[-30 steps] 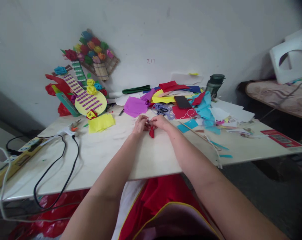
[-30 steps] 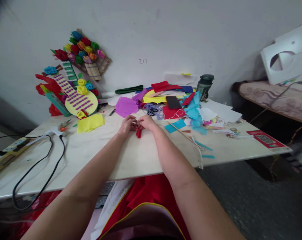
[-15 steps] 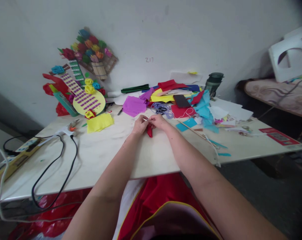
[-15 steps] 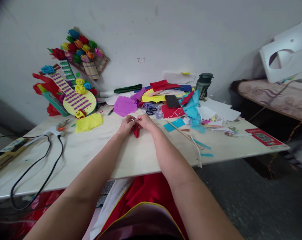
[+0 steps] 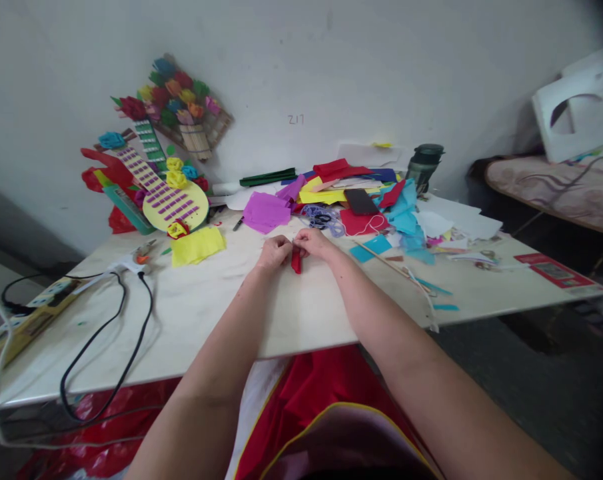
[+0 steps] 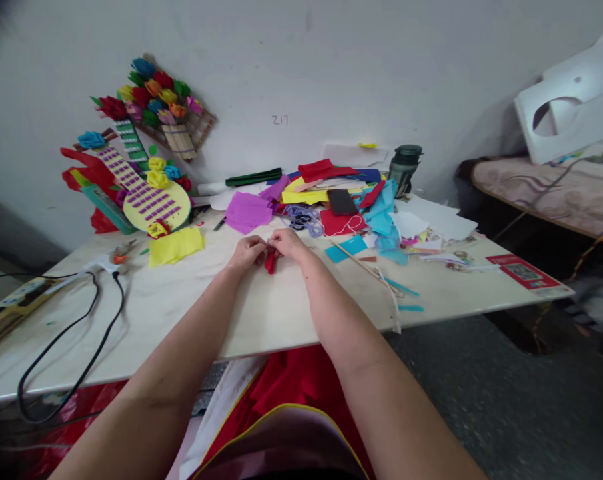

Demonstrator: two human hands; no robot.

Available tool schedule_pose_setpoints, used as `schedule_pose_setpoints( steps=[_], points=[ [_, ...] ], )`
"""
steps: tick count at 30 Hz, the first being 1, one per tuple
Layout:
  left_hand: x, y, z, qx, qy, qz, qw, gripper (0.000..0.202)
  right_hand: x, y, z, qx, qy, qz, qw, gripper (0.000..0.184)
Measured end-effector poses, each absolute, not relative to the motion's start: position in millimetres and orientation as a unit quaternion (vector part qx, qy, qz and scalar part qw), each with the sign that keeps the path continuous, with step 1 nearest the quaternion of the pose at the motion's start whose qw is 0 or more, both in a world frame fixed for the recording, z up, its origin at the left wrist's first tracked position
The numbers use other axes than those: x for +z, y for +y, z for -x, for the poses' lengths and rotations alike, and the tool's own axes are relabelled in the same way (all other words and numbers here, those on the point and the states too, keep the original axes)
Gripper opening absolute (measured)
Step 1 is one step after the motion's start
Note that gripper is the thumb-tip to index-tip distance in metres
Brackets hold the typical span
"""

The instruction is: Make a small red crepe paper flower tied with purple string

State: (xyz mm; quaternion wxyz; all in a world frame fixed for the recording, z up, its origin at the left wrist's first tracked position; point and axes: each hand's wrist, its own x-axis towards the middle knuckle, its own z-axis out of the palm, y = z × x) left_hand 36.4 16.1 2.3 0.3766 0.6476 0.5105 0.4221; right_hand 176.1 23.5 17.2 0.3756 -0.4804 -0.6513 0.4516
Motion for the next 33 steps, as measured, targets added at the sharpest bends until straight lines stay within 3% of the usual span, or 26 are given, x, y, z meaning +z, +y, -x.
schedule_pose_setpoints(
  steps=[16,23,28,33],
  points=[
    [-1.9,14.8,-25.0,0.383,0.471,-0.7,0.377,0.014,13.7,25.4,-174.5,0.425,-0.67,0.487,0.365,0.018],
    [2.1,12.3,-25.5,0.369,0.501,-0.694,0.363,0.01,15.5,23.6,-176.1,0.451,-0.658,0.474,0.372,0.009],
    [1.2,13.4,-23.7,0.376,0.501,-0.679,0.382,0.008,12.8,23.9,-180.3,0.479,-0.664,0.428,0.383,0.026],
    [0.9,13.6,-23.9,0.389,0.502,-0.665,0.393,0.007,6.2,27.4,-175.9,0.467,-0.671,0.42,0.394,0.02]
  ],
)
